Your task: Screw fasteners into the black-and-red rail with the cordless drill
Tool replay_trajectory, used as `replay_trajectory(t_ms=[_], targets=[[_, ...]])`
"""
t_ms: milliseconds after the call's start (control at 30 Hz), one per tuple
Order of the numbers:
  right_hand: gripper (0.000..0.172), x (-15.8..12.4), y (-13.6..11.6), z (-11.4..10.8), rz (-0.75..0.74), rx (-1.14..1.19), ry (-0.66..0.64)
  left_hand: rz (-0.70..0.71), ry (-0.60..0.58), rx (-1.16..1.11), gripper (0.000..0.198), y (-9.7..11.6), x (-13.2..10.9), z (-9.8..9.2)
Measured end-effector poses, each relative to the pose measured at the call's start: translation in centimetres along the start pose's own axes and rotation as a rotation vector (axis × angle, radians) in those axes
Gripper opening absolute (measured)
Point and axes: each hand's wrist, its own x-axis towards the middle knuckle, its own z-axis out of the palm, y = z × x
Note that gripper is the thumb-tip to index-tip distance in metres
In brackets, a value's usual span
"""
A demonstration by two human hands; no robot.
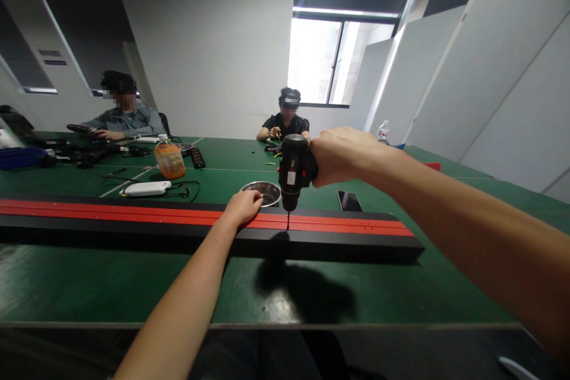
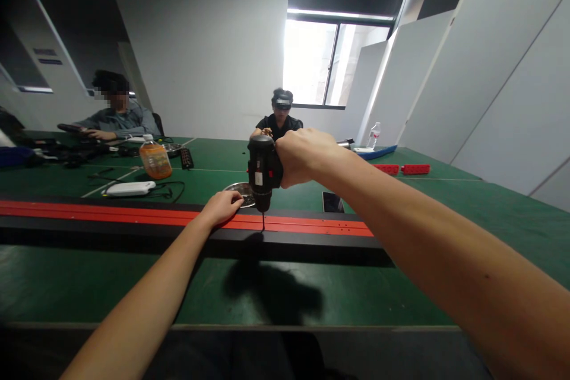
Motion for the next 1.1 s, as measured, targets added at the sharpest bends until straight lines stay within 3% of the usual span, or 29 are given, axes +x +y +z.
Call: replay_trajectory(t_ms=[133, 467, 567, 667, 767, 900, 1000, 1100], targets=[[0.052, -0.2, -0.3, -0.3, 0.007, -0.069, -0.040, 0.002, -0.006, 0.005, 0.034, 0.1, 0.0, 0.0], [0.037, -0.7, 0.5, -0.3, 0.077, -0.158, -0.142, 0.003, -0.015, 0.012, 0.035, 0.1, 0.0, -0.1], [0.040, -1.9, 0.9, -0.4, 0.148, -0.164, -0.112, -0.011, -0.003, -0.026, 0.034, 0.1, 0.0, -0.2], [0.041, -3.3, 1.3, -0.1, 0.288, -0.107, 0.002, -0.032, 0.015, -0.082, 0.032, 0.2, -0.2, -0.4], [0.042, -4.5, 1.9, 1.4, 0.343, 0.118, 0.196, -0.034, 0.064, -0.102, 0.029, 0.8, -0.5, -0.8], [0.048, -4.9, 1.8, 5.6, 0.415, 0.610, 0.427, 0.047, 0.235, -0.172, 0.026, 2.7, -1.5, -2.1], [0.047, -4.7, 0.2, 9.2, 0.599, 0.930, 0.540, 0.142, 0.324, -0.380, 0.025, 5.1, -2.3, -3.2], [0.042, -4.2, -2.0, 11.7, 0.658, 1.114, 0.595, 0.210, 0.334, -0.725, 0.027, 7.7, -3.1, -3.8]])
